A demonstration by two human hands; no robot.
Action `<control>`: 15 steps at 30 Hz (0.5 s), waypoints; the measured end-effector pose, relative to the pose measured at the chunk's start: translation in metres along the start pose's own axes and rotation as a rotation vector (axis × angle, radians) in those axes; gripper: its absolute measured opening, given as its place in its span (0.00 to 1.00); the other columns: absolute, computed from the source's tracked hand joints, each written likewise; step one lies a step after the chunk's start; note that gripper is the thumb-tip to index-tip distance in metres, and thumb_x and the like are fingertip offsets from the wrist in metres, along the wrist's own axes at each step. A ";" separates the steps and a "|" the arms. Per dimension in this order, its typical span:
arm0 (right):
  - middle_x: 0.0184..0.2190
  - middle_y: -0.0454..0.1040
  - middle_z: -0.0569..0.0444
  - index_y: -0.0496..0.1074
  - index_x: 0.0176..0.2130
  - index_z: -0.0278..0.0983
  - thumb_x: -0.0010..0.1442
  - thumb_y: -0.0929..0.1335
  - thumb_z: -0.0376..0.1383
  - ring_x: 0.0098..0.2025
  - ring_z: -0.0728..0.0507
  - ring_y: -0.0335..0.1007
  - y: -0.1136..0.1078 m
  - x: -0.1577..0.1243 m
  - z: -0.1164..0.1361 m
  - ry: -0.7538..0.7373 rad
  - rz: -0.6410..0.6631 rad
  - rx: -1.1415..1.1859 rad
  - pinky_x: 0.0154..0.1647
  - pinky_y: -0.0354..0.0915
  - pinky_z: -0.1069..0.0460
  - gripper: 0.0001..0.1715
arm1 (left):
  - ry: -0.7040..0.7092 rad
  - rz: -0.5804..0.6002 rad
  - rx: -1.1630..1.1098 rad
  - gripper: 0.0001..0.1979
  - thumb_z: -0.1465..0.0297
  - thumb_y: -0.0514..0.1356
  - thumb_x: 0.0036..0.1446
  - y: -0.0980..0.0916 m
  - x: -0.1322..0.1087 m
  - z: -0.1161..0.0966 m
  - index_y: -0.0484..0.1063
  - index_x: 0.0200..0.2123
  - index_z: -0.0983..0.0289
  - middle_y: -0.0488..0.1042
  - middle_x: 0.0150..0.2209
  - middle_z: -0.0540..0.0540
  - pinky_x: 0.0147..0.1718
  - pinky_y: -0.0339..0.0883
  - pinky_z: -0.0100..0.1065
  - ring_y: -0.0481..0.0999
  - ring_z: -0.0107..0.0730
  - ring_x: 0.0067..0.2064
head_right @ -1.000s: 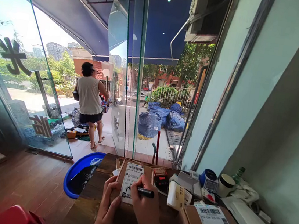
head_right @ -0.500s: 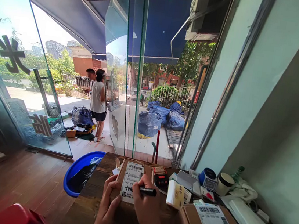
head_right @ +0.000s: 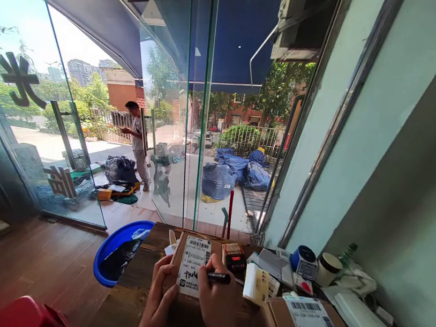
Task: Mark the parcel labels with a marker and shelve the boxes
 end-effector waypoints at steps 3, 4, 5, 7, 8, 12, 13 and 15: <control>0.14 0.51 0.64 0.50 0.18 0.42 0.49 0.61 0.41 0.17 0.49 0.51 -0.001 0.000 0.000 0.011 -0.018 0.021 0.19 0.53 0.54 0.15 | 0.004 -0.011 -0.018 0.12 0.58 0.53 0.56 0.000 -0.001 0.001 0.67 0.39 0.58 0.57 0.55 0.57 0.55 0.52 0.48 0.58 0.48 0.58; 0.13 0.51 0.64 0.50 0.18 0.42 0.49 0.62 0.41 0.17 0.50 0.50 -0.001 0.000 0.000 0.012 -0.022 0.032 0.19 0.52 0.54 0.15 | 0.004 -0.018 -0.024 0.13 0.58 0.54 0.56 0.000 -0.001 0.002 0.67 0.40 0.58 0.57 0.55 0.57 0.55 0.52 0.48 0.58 0.48 0.58; 0.13 0.51 0.64 0.50 0.18 0.42 0.48 0.62 0.41 0.17 0.50 0.50 -0.001 0.001 0.000 0.015 -0.029 0.045 0.18 0.52 0.54 0.15 | 0.003 -0.025 -0.027 0.13 0.58 0.53 0.56 -0.001 -0.001 0.002 0.67 0.40 0.58 0.57 0.55 0.57 0.55 0.52 0.48 0.59 0.47 0.58; 0.13 0.51 0.64 0.49 0.17 0.42 0.48 0.63 0.42 0.17 0.50 0.49 -0.003 0.001 0.000 0.025 -0.069 0.079 0.18 0.51 0.54 0.17 | -0.003 -0.030 -0.022 0.12 0.58 0.53 0.56 -0.001 0.000 0.002 0.67 0.40 0.58 0.57 0.55 0.57 0.55 0.51 0.48 0.58 0.47 0.58; 0.13 0.52 0.63 0.50 0.17 0.42 0.49 0.63 0.44 0.17 0.50 0.50 -0.006 0.001 0.000 0.032 -0.101 0.100 0.17 0.52 0.54 0.18 | -0.009 -0.031 -0.016 0.12 0.59 0.53 0.56 -0.001 0.000 0.001 0.67 0.39 0.58 0.57 0.55 0.57 0.56 0.51 0.48 0.58 0.47 0.58; 0.20 0.69 0.56 0.65 0.26 0.39 0.54 0.63 0.52 0.22 0.47 0.65 -0.024 -0.008 -0.005 0.072 -0.220 0.190 0.22 0.65 0.53 0.19 | -0.030 -0.048 -0.019 0.11 0.59 0.54 0.55 -0.002 0.001 0.000 0.68 0.37 0.58 0.59 0.55 0.56 0.55 0.52 0.47 0.57 0.48 0.59; 0.25 0.74 0.53 0.68 0.33 0.39 0.56 0.62 0.52 0.26 0.45 0.69 -0.029 -0.013 -0.009 0.084 -0.227 0.212 0.25 0.68 0.53 0.20 | -0.033 -0.058 -0.028 0.11 0.59 0.54 0.55 -0.003 0.001 0.000 0.69 0.37 0.58 0.59 0.55 0.57 0.55 0.53 0.47 0.57 0.48 0.59; 0.35 0.78 0.48 0.69 0.41 0.39 0.58 0.62 0.51 0.35 0.42 0.75 -0.035 -0.024 -0.017 0.091 -0.204 0.224 0.33 0.71 0.51 0.21 | -0.040 -0.090 -0.042 0.12 0.58 0.55 0.54 -0.007 -0.002 0.002 0.69 0.36 0.58 0.61 0.54 0.57 0.55 0.54 0.46 0.56 0.49 0.60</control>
Point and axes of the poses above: each hand's wrist, its own x-axis towards the middle knuckle, its own y-axis out of the palm, z = x × y, the point moved 7 cm from there along x, towards the middle knuckle
